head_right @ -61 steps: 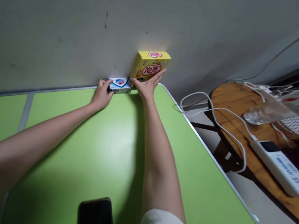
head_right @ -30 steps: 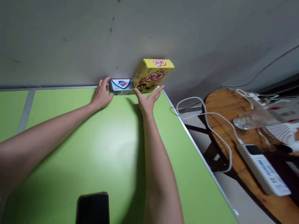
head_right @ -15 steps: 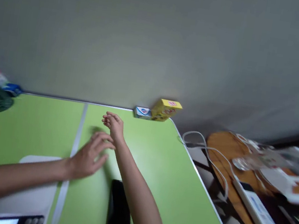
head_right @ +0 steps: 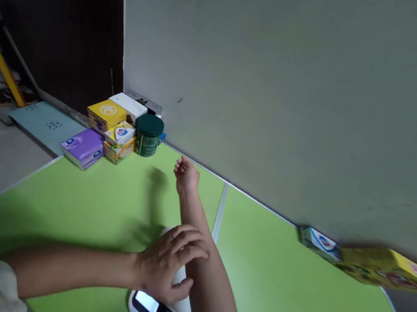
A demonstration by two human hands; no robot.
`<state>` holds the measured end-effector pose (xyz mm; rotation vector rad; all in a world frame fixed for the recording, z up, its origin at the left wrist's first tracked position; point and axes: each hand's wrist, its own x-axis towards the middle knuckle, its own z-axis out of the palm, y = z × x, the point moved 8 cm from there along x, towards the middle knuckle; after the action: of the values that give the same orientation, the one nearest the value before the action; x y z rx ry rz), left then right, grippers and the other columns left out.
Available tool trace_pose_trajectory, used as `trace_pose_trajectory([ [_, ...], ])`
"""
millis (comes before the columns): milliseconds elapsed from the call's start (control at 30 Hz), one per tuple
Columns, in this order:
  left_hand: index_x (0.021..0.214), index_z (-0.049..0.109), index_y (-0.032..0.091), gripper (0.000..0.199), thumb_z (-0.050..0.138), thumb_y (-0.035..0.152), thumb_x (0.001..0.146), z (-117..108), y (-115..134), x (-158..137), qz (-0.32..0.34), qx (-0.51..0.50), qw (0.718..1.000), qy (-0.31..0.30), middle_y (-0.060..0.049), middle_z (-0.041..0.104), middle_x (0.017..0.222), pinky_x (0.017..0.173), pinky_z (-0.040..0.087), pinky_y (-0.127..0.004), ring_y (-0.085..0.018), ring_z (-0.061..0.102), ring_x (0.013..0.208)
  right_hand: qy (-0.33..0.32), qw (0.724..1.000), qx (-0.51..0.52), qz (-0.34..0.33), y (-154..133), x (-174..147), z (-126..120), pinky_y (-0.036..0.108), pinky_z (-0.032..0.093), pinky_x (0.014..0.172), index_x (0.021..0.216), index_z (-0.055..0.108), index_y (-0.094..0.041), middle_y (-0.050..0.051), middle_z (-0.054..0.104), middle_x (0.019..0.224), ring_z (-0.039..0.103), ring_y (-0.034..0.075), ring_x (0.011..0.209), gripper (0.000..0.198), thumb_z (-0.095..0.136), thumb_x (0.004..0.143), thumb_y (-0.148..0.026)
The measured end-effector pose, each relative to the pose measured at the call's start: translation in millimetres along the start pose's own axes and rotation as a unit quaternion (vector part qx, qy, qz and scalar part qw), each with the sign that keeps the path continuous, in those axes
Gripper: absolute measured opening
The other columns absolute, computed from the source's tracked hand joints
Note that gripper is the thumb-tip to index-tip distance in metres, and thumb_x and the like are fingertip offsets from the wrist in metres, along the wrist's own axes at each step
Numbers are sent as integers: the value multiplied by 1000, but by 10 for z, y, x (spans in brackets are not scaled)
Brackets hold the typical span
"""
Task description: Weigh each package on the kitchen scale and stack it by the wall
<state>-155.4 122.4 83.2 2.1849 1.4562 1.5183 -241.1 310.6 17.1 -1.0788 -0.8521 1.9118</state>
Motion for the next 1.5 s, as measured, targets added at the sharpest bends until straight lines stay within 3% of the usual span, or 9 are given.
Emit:
trace_pose_trajectory([
  [100,87,59,18,14,56,19,73,-430,-254,-91,1,-41,999,-18,-6,67,89,79,54,-31,-20,63,87,-40,998,-37,24,374,-53,463,16,44,45,75,61,-17,-4,60,56,52,6,46,10,57,71,-8],
  [200,92,58,19,19,53,10,76,-1102,-878,-183,-112,31,991,60,-7,65,91,82,53,-33,-20,63,89,-75,994,-70,43,605,-135,729,17,43,45,73,62,-16,-2,62,56,53,7,47,11,60,66,-8],
  [367,118,46,16,50,67,11,72,-2220,-1973,-486,-343,242,859,293,-18,49,127,106,37,-50,-33,45,125,-109,988,-94,52,672,-333,782,20,43,50,73,65,-15,-2,64,58,53,7,49,13,65,61,-14],
  [533,114,42,14,58,76,13,67,-2296,-2406,-471,-392,256,832,299,-20,49,126,107,35,-48,-32,46,123,-131,985,-103,43,572,-655,592,24,44,56,75,68,-16,-1,65,62,54,9,53,19,73,57,-22],
  [733,102,44,20,46,72,12,67,-2380,-2346,-465,-406,248,827,301,-13,55,114,105,38,-47,-31,50,120,-115,985,-129,3,336,-979,59,26,43,59,78,69,-17,0,66,67,56,10,56,23,76,60,-28],
  [900,107,41,22,50,72,27,68,-2051,-1826,-595,-383,67,898,208,-9,55,116,91,52,-42,-24,61,106,-92,965,-231,-84,54,-1270,-584,29,47,64,88,69,-19,2,67,82,58,11,63,22,72,70,-31],
  [1133,119,43,25,55,70,24,72,-730,-888,-796,-371,-167,912,-40,-9,57,130,98,52,-42,-23,61,115,-175,865,-464,-79,-101,-1803,-1159,30,48,60,143,42,-27,4,65,97,56,14,66,81,77,71,-28],
  [1300,121,44,23,54,68,18,73,-198,-828,-796,-346,-124,923,-110,-11,56,133,113,37,-49,-26,50,131,-145,808,-563,-96,-102,-1847,-1508,28,42,58,131,56,-23,5,69,96,51,13,60,67,77,67,-21],
  [1500,142,29,27,75,67,20,78,-40,-895,-860,-338,-28,917,-208,-13,44,143,111,39,-50,-28,44,135,-157,783,-591,-112,11,-1817,-1651,35,48,72,133,54,-26,11,62,128,64,21,83,67,73,69,-18],
])
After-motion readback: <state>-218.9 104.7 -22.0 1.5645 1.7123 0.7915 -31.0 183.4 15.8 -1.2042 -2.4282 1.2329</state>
